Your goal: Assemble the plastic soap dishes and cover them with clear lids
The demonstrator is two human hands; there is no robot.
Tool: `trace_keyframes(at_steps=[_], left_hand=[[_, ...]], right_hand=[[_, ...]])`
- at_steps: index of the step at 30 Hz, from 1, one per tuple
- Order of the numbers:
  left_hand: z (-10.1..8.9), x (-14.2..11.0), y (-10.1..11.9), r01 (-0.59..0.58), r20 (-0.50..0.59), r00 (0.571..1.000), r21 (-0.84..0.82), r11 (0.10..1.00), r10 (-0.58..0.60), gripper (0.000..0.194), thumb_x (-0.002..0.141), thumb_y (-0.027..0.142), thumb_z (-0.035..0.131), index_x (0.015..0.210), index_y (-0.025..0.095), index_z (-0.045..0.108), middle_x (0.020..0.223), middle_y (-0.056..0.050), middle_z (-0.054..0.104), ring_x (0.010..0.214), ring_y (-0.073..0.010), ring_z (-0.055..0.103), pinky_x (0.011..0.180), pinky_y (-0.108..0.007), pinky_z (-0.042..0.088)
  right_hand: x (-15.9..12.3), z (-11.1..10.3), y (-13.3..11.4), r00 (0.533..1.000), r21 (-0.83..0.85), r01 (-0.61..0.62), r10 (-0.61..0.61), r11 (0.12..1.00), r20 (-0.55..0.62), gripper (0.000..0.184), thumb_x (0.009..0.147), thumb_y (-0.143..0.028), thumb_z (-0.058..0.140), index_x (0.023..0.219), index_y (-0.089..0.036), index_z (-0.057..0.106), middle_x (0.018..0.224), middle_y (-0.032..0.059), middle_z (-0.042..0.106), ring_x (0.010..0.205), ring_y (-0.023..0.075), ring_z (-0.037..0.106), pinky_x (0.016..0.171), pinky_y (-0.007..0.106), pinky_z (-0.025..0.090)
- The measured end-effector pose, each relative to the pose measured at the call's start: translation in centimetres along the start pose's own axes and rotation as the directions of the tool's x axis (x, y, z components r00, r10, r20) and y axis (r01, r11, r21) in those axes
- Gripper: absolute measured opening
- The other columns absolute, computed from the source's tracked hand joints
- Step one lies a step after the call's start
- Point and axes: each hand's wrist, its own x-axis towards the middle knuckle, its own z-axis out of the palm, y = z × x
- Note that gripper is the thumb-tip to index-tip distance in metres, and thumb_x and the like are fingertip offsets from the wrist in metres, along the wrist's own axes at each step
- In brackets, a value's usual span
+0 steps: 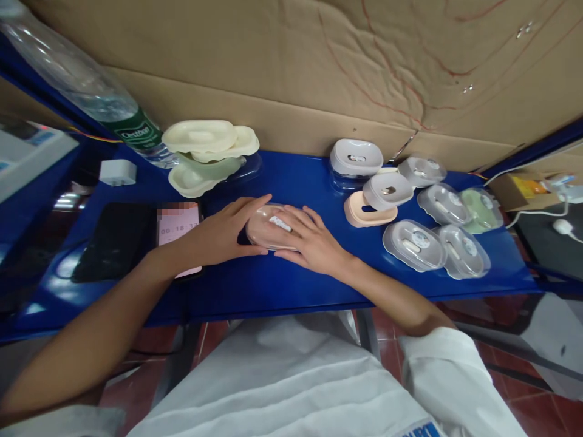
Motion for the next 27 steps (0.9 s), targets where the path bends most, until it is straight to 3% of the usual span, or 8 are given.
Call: trace_keyframes(at_steps=[4, 12, 21, 27], left_hand=[[-0.3, 0.1, -0.8, -0.030, 0.034, 0.999, -0.033, 0.999, 0.031, 0.104, 0.092, 0.056, 0.078, 0.176, 0.027, 0.024, 0.171, -0.015, 0.042, 0.155, -0.0365, 0.049, 0.127, -0.049, 0.043], [-0.8, -0.3, -0.7, -0.102, 0.126, 0.985, -0.120, 0.987, 0.117, 0.104, 0.085, 0.045, 0.087, 0.171, 0.028, 0.033, 0.165, -0.014, 0.045, 0.150, -0.0326, 0.054, 0.124, -0.044, 0.045], [-0.8, -0.5, 0.3, -0.086, 0.136, 0.987, -0.005, 0.996, 0.086, 0.106, 0.087, 0.046, 0.084, 0.175, 0.026, 0.028, 0.167, -0.015, 0.045, 0.151, -0.0341, 0.053, 0.125, -0.043, 0.043], [-0.8, -0.6, 0.4, -0.107, 0.151, 0.984, 0.065, 0.992, 0.096, 0.102, 0.091, 0.047, 0.081, 0.175, 0.027, 0.028, 0.166, -0.014, 0.048, 0.151, -0.0356, 0.053, 0.122, -0.043, 0.046]], right_hand=[[0.3, -0.7, 0.1, 0.999, -0.003, 0.014, -0.014, 1.000, 0.042, 0.049, 0.113, -0.044, 0.056, 0.159, -0.024, 0.061, 0.170, 0.0134, 0.054, 0.164, 0.0326, 0.041, 0.133, 0.062, 0.033], [0.1, -2.0, -0.5, 0.991, 0.082, 0.102, -0.109, 0.991, 0.075, 0.058, 0.108, -0.049, 0.064, 0.161, -0.027, 0.059, 0.166, 0.0150, 0.058, 0.157, 0.0356, 0.046, 0.122, 0.062, 0.044], [0.1, -3.0, -0.8, 0.982, 0.060, 0.136, -0.142, 0.989, 0.122, 0.049, 0.113, -0.041, 0.056, 0.158, -0.023, 0.063, 0.165, 0.0154, 0.059, 0.153, 0.0353, 0.046, 0.119, 0.060, 0.045], [-0.4, -1.8, -0.5, 0.986, 0.056, 0.107, -0.113, 0.993, 0.119, 0.054, 0.110, -0.051, 0.058, 0.160, -0.030, 0.060, 0.167, 0.0138, 0.057, 0.151, 0.0368, 0.049, 0.119, 0.063, 0.042]])
